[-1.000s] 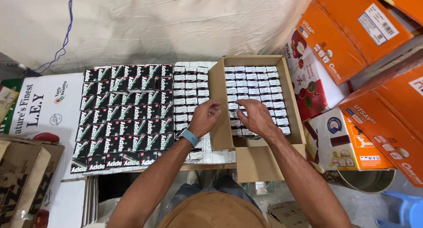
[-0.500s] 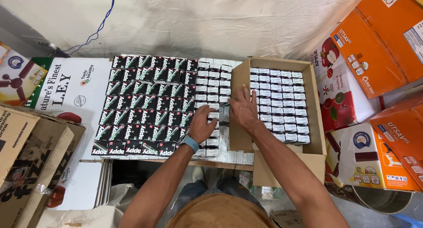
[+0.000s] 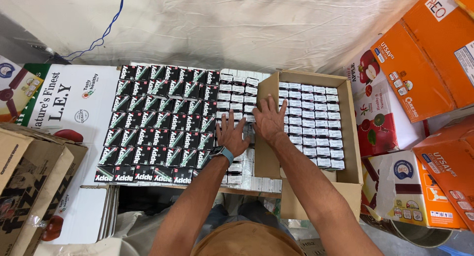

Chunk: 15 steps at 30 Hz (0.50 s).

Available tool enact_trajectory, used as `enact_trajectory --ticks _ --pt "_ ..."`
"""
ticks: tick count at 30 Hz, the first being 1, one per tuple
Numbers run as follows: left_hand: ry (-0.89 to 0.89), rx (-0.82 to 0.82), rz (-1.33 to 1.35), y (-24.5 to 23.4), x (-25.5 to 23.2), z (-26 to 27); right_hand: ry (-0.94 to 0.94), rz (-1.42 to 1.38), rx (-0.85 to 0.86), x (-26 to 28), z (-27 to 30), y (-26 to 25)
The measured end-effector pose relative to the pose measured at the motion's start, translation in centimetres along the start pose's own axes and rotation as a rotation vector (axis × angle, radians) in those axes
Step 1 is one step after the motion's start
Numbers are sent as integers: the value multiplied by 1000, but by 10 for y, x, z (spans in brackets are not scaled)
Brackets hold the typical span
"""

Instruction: The person arranges small white boxes into a larger cardboard box. They pick up the small boxes from a flat surface and place them in neat rows inside the larger box, filling it systematically.

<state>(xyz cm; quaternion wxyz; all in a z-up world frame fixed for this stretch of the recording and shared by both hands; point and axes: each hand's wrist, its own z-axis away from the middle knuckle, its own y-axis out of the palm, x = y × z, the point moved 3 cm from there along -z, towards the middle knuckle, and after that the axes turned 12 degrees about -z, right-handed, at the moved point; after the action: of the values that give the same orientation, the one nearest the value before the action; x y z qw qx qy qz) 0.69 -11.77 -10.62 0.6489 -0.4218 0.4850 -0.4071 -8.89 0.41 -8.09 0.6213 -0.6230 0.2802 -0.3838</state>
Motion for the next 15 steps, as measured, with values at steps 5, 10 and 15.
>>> enact_trajectory --ticks 5,10,15 --pt "20 -56 35 -8 -3 10 -39 18 29 7 5 -9" --pt "23 -138 72 6 0 10 -61 16 31 11 13 -22" --pt "-5 -168 239 0 -3 8 -67 -216 -124 4 16 -26"
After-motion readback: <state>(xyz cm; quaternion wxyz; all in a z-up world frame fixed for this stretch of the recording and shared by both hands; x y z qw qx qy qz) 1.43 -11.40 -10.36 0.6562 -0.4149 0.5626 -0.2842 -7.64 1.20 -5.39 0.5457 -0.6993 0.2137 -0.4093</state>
